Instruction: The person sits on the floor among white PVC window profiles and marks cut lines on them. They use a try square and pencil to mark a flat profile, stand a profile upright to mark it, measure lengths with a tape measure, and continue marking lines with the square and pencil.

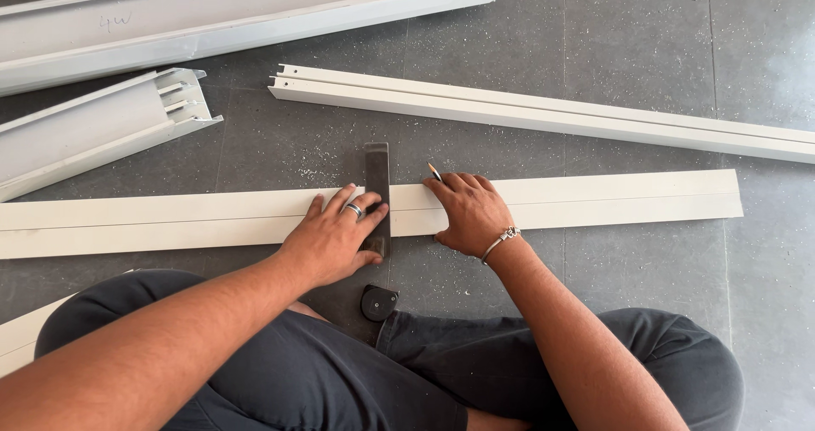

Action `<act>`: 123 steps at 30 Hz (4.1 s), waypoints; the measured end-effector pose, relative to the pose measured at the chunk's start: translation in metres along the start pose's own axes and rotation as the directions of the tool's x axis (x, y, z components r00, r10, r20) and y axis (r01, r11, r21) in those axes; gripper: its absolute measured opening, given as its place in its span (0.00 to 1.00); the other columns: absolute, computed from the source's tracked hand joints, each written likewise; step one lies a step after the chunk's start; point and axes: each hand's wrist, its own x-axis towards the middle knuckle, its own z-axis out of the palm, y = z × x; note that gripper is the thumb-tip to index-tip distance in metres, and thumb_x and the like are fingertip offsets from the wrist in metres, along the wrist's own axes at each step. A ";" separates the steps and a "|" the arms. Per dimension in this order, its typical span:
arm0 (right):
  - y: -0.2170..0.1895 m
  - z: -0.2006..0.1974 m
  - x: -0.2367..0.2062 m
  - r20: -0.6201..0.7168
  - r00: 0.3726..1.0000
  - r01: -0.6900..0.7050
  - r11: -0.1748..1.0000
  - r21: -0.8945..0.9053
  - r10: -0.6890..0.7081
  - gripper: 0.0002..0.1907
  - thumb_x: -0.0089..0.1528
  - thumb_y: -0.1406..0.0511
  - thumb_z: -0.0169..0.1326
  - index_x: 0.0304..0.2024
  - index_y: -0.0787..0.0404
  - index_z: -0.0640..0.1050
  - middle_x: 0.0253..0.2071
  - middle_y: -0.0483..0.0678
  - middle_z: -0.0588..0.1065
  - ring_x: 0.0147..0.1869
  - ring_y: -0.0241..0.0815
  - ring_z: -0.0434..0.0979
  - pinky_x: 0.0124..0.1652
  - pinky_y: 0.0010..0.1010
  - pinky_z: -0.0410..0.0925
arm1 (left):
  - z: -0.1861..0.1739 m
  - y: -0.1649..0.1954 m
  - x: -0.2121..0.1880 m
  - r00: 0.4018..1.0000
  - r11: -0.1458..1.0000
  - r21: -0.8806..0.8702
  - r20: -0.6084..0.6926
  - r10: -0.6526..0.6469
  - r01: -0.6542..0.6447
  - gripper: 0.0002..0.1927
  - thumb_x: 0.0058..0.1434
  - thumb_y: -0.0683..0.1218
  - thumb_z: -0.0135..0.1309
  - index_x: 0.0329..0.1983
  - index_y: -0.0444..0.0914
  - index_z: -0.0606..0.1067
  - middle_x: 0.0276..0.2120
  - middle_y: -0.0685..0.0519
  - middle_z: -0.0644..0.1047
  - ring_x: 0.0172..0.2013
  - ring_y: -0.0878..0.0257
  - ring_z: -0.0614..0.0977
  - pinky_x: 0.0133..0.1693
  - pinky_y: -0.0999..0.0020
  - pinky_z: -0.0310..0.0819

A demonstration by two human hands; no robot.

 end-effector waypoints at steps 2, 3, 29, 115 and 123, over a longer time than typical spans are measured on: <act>0.000 0.000 0.000 -0.009 1.000 0.007 1.000 0.004 -0.007 0.46 0.44 0.56 0.74 0.64 0.51 0.69 0.65 0.51 0.69 0.71 0.50 0.65 0.69 0.42 0.57 | -0.001 0.001 -0.003 0.996 0.998 0.054 0.080 0.030 -0.034 0.42 0.61 0.69 0.52 0.74 0.49 0.56 0.72 0.53 0.53 0.73 0.51 0.51 0.67 0.37 0.52; 0.000 0.000 0.000 -0.007 1.000 0.006 1.000 0.000 -0.006 0.46 0.44 0.56 0.74 0.64 0.51 0.69 0.65 0.50 0.69 0.71 0.50 0.65 0.69 0.42 0.57 | -0.002 0.001 -0.003 0.992 0.996 0.079 0.121 0.043 -0.053 0.41 0.62 0.68 0.52 0.74 0.50 0.56 0.72 0.54 0.53 0.73 0.51 0.51 0.67 0.37 0.52; 0.002 0.000 0.000 -0.008 1.000 -0.011 1.000 0.018 0.012 0.47 0.44 0.57 0.74 0.64 0.50 0.69 0.65 0.50 0.69 0.70 0.51 0.65 0.68 0.42 0.58 | -0.018 0.003 0.005 0.981 0.998 0.054 0.193 -0.027 0.017 0.46 0.59 0.66 0.58 0.76 0.56 0.49 0.77 0.59 0.41 0.75 0.51 0.44 0.69 0.35 0.48; -0.024 0.007 -0.025 -0.016 0.995 -0.063 0.745 0.664 0.098 0.14 0.67 0.65 0.47 0.54 0.59 0.73 0.31 0.47 0.84 0.38 0.42 0.86 0.41 0.34 0.76 | -0.024 0.012 0.008 0.982 0.990 -0.057 0.147 -0.119 0.128 0.47 0.50 0.56 0.72 0.71 0.56 0.61 0.75 0.61 0.49 0.74 0.57 0.51 0.69 0.39 0.52; -0.034 0.011 -0.024 -0.035 0.998 -0.037 0.886 0.463 0.060 0.11 0.66 0.63 0.49 0.48 0.56 0.77 0.26 0.48 0.82 0.32 0.48 0.84 0.38 0.39 0.74 | -0.021 0.011 0.008 0.987 0.992 -0.046 0.118 -0.113 0.119 0.47 0.49 0.56 0.73 0.71 0.57 0.62 0.74 0.61 0.51 0.73 0.57 0.53 0.68 0.38 0.54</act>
